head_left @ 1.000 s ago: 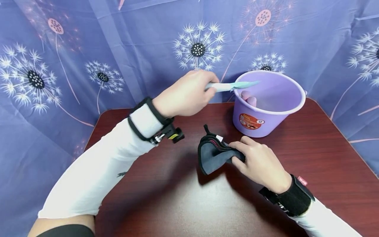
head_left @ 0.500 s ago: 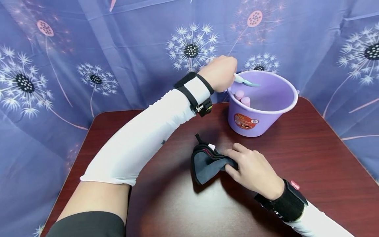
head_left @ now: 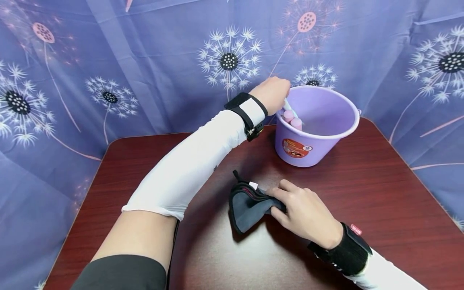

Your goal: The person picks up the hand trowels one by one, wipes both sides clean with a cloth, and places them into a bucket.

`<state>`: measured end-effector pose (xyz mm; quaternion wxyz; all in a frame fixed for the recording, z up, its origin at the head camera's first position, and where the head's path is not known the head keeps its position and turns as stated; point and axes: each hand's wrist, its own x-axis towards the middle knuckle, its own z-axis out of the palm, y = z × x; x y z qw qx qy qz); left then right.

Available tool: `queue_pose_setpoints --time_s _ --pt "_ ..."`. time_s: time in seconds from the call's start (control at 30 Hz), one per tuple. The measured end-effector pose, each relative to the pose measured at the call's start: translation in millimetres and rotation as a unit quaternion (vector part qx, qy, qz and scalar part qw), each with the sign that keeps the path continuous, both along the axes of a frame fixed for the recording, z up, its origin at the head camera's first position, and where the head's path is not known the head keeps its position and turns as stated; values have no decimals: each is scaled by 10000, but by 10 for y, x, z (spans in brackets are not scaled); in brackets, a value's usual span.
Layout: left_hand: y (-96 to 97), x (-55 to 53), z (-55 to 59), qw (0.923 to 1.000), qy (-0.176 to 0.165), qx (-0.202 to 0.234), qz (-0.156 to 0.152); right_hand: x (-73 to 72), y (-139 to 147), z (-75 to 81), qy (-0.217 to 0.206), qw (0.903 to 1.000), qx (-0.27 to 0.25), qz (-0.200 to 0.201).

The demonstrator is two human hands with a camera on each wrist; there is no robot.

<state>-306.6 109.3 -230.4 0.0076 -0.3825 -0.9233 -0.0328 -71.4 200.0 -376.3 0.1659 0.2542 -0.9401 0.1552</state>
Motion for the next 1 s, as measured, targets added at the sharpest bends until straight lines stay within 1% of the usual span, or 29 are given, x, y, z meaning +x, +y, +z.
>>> queue_pose_setpoints --time_s 0.1,0.23,0.37,0.47,0.53,0.73,0.9,1.0 --pt "20 -31 -44 10000 -23 26 44 7 -15 -9 0 10000 3 15" --pt "40 -20 -60 9999 -39 81 51 12 -27 -23 13 10000 -9 35" --pt "44 2 -89 9999 72 74 -35 18 -38 -40 19 10000 0 82" --pt "42 -3 -126 9998 179 56 -71 23 -42 -46 15 10000 14 89" --pt "39 -8 -145 9998 160 63 -53 25 -41 -46 4 10000 19 85" --pt "41 -26 -187 9998 -165 135 -18 19 -40 -39 6 10000 48 76" --pt "16 -43 -218 9981 -495 353 42 14 -36 -26 2 10000 34 63" --pt "-2 -43 -222 9975 -542 464 -21 13 -26 -14 -22 10000 25 36"
